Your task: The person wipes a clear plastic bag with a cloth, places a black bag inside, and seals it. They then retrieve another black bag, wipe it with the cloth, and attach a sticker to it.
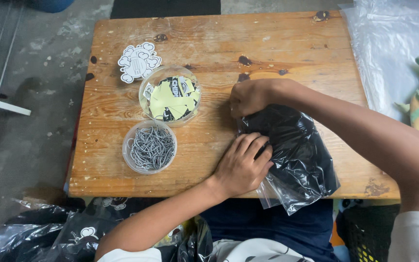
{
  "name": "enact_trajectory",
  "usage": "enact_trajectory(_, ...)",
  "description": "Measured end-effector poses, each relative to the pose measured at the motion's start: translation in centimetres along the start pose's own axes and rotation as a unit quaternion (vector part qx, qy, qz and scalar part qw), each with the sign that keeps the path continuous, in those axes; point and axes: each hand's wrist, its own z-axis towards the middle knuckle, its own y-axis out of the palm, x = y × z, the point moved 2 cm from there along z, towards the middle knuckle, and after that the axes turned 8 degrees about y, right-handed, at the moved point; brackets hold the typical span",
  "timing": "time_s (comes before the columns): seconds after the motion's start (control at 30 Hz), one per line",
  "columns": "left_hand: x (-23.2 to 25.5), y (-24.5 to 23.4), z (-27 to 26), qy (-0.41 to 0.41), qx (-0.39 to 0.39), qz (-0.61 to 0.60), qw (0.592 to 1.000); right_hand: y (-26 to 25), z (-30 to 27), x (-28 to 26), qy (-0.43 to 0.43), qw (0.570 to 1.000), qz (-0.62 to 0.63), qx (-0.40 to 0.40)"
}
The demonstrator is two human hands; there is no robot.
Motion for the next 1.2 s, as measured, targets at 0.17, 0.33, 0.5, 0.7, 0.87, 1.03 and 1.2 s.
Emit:
enact_trajectory(0.17, 0.0, 0.0, 0.0, -0.002, -0.002, 0.0, 1.0, 0.0, -0.3, -0.5, -0.028, 0.998, -0.057, 0.005)
enact_trajectory(0.33, 0.0, 0.1, 0.0, 0.002, -0.002, -0.007, 1.0, 1.1, 1.0, -0.5, -0.086, 0.975, -0.201, -0.034)
enact_trajectory(0.5, -0.1, 0.0, 0.0, 0.003, -0.004, -0.019, 1.0, -0.5, -2.4, -1.7, -0.085, 0.96, -0.267, -0.019)
enact_trajectory(0.7, 0.0, 0.2, -0.2, -0.002, -0.007, -0.012, 1.0, -1.1, -1.8, -0.3, -0.006, 0.999, -0.016, 0.047)
enact_trajectory(0.87, -0.1, 0.3, -0.3, -0.002, -0.008, -0.02, 1.0, 1.0, 1.3, 1.6, -0.03, 0.997, 0.005, 0.076)
enact_trajectory(1.03, -0.1, -0.6, 0.2, 0.0, -0.009, -0.053, 0.999, 1.2, -0.7, 2.1, -0.046, 0.994, 0.058, 0.081)
enact_trajectory(1.2, -1.0, -3.1, 0.5, -0.171, 0.179, -0.096, 0.964, 0.1, -8.2, 2.2, -0.033, 0.894, 0.024, 0.446)
